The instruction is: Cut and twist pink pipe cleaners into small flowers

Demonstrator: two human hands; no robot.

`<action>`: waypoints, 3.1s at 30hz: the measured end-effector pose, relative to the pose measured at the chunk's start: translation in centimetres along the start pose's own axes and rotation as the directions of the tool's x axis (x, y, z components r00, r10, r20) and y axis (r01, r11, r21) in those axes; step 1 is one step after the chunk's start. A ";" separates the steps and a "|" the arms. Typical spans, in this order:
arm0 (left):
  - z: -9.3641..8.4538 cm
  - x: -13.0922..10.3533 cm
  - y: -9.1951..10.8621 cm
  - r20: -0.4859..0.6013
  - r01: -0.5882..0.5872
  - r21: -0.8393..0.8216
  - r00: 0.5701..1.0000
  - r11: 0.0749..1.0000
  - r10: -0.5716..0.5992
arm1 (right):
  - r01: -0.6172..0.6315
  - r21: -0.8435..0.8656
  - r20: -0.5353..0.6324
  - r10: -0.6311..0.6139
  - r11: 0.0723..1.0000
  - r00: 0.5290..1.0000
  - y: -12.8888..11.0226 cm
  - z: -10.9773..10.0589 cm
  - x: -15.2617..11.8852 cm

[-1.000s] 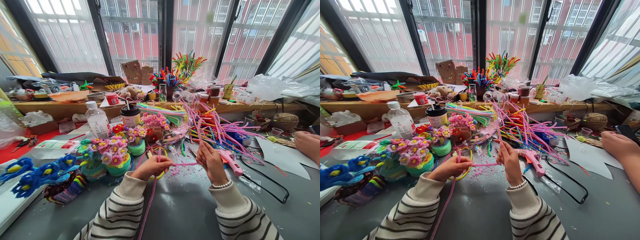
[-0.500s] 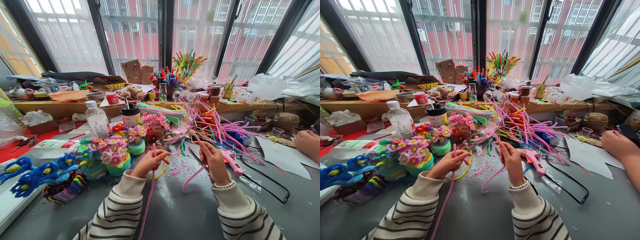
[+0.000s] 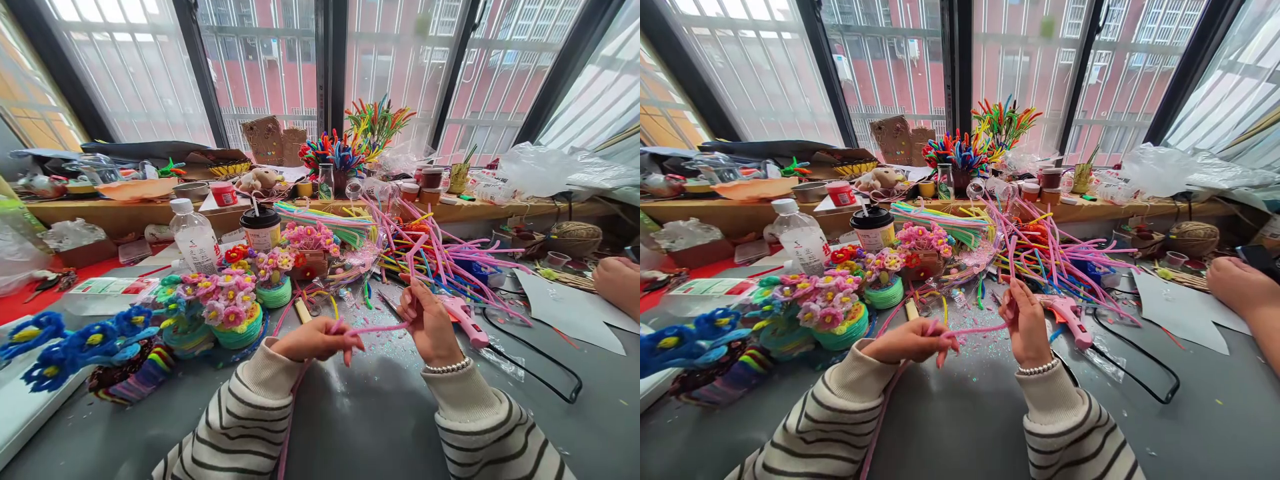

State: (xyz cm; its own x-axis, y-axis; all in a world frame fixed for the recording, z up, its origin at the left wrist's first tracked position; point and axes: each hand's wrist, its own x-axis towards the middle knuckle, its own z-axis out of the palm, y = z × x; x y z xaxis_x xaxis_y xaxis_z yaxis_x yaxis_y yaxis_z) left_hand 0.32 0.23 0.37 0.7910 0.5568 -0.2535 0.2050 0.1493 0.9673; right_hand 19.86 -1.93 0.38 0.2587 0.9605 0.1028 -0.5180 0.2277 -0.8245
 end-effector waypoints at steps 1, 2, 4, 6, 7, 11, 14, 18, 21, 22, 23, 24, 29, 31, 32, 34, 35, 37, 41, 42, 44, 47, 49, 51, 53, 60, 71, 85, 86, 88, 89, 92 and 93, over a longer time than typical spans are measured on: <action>-0.2 0.2 -0.2 -0.077 -0.022 -0.039 0.997 0.999 0.019 | 0.013 -0.053 -0.003 -0.013 0.999 1.000 0.0 -0.1 0.0; -0.4 0.4 -0.3 -0.158 -0.056 -0.060 0.986 0.997 0.046 | 0.027 -0.121 0.001 -0.027 0.992 1.000 -0.1 -0.1 0.0; -0.6 0.7 -0.5 -0.287 -0.123 -0.031 0.952 0.992 0.109 | 0.067 -0.298 0.033 -0.060 0.952 0.998 0.0 -0.3 0.0; -0.6 0.8 -0.5 -0.375 -0.160 0.050 0.912 0.986 0.167 | 0.133 -0.496 0.083 -0.105 0.858 0.991 0.1 -0.4 -0.1; -0.5 0.8 -0.4 -0.412 -0.164 0.092 0.892 0.982 0.188 | 0.168 -0.580 0.106 -0.130 0.797 0.986 0.2 -0.3 -0.2; -0.1 0.4 0.1 -0.559 -0.149 0.184 0.797 0.971 0.228 | 0.271 -0.757 0.204 -0.179 0.595 0.963 0.4 -0.1 -0.7; 0.2 0.3 0.4 -0.652 -0.153 0.212 0.714 0.965 0.256 | 0.342 -0.796 0.272 -0.210 0.500 0.939 0.4 0.0 -0.9; 0.3 0.5 -0.1 -0.741 -0.138 0.287 0.596 0.948 0.311 | 0.390 -0.809 0.295 -0.270 0.441 0.917 0.5 -0.1 -0.9; 0.1 0.7 -0.7 -0.746 -0.129 0.350 0.561 0.928 0.359 | 0.413 -0.819 0.310 -0.299 0.398 0.902 0.7 -0.1 -0.9; 0.0 0.8 -0.8 -0.742 -0.135 0.362 0.556 0.922 0.373 | 0.418 -0.823 0.314 -0.305 0.384 0.899 0.8 -0.1 -0.9; 0.0 0.8 -0.9 -0.737 -0.148 0.369 0.555 0.918 0.385 | 0.420 -0.828 0.315 -0.310 0.373 0.897 0.9 0.0 -1.0; -0.1 0.7 -0.9 -0.731 -0.165 0.371 0.555 0.914 0.397 | 0.416 -0.834 0.314 -0.309 0.362 0.898 0.9 0.0 -1.0; 0.0 0.5 -0.7 -0.702 -0.206 0.384 0.569 0.900 0.429 | 0.398 -0.854 0.302 -0.302 0.336 0.904 1.0 0.0 -1.0; 0.0 0.5 -0.6 -0.703 -0.197 0.391 0.567 0.899 0.430 | 0.407 -0.847 0.315 -0.294 0.342 0.903 1.0 0.0 -1.0; 0.0 0.5 -0.6 -0.707 -0.191 0.395 0.561 0.899 0.430 | 0.409 -0.845 0.320 -0.287 0.344 0.903 1.0 0.0 -1.0; 0.0 0.6 -0.7 -0.714 -0.177 0.408 0.549 0.896 0.433 | 0.407 -0.846 0.324 -0.274 0.344 0.905 1.0 -0.1 -0.9; 0.0 0.6 -0.7 -0.715 -0.169 0.416 0.546 0.893 0.437 | 0.403 -0.849 0.322 -0.271 0.341 0.907 1.0 -0.1 -0.9; 0.0 0.7 -0.8 -0.713 -0.158 0.435 0.540 0.887 0.446 | 0.396 -0.857 0.318 -0.265 0.331 0.910 1.0 -0.1 -0.9; 0.1 0.8 -0.8 -0.712 -0.150 0.462 0.525 0.874 0.466 | 0.396 -0.870 0.329 -0.250 0.295 0.910 0.9 -0.1 -0.9; 0.1 0.8 -0.8 -0.713 -0.152 0.463 0.521 0.873 0.469 | 0.397 -0.871 0.333 -0.248 0.288 0.910 0.9 -0.1 -0.9; 0.1 0.8 -0.7 -0.716 -0.161 0.468 0.507 0.869 0.480 | 0.399 -0.874 0.338 -0.244 0.276 0.909 0.8 0.0 -0.9; 0.1 0.8 -0.7 -0.708 -0.181 0.491 0.488 0.852 0.511 | 0.395 -0.882 0.341 -0.230 0.258 0.912 0.9 0.0 -0.9; 0.1 0.7 -0.7 -0.696 -0.195 0.506 0.482 0.840 0.532 | 0.389 -0.887 0.341 -0.217 0.250 0.915 0.9 0.0 -0.9; 0.1 0.7 -0.8 -0.684 -0.209 0.518 0.480 0.829 0.549 | 0.382 -0.890 0.338 -0.203 0.249 0.919 0.9 -0.1 -0.8; 0.0 0.7 -0.8 -0.678 -0.214 0.526 0.479 0.823 0.558 | 0.371 -0.892 0.332 -0.185 0.257 0.925 0.8 0.0 -0.8; -0.3 0.6 -0.8 -0.692 -0.240 0.464 0.502 0.853 0.518 | 0.324 -0.870 0.306 -0.109 0.371 0.946 0.6 0.1 -0.7; -0.4 0.4 -0.4 -0.720 -0.233 0.490 0.435 0.840 0.541 | 0.106 -0.696 0.211 0.060 0.710 0.976 0.7 -0.7 0.4; -1.0 -0.1 -0.3 -0.692 -0.417 0.232 0.564 0.879 0.450 | 0.083 -0.788 0.508 0.568 0.610 0.648 -0.2 -0.4 -0.4; -0.9 -0.1 -0.3 -0.680 -0.432 0.206 0.582 0.878 0.446 | 0.084 -0.780 0.532 0.587 0.620 0.611 -0.4 -0.5 -0.4; -0.8 -0.2 -0.2 -0.673 -0.450 0.169 0.597 0.877 0.437 | 0.118 -0.764 0.570 0.579 0.634 0.582 -0.6 -0.4 -0.5; -0.8 -0.2 -0.1 -0.677 -0.452 0.158 0.598 0.878 0.429 | 0.143 -0.753 0.588 0.560 0.642 0.584 -0.7 -0.4 -0.5; -0.9 -0.4 0.0 -0.699 -0.431 0.148 0.591 0.890 0.402 | 0.186 -0.727 0.610 0.498 0.661 0.617 -0.8 -0.2 -0.6; -1.0 -0.4 0.0 -0.707 -0.419 0.153 0.586 0.895 0.395 | 0.173 -0.726 0.601 0.493 0.665 0.629 -0.7 -0.1 -0.6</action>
State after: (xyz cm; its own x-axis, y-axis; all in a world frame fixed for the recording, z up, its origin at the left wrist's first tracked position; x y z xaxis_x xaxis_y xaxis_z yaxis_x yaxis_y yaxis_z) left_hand -0.55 0.79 0.50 0.1373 0.9632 0.2310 -0.0605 -0.2246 0.9726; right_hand 20.19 -2.65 0.87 -0.5831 0.8124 -0.0076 0.2923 0.2010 -0.9350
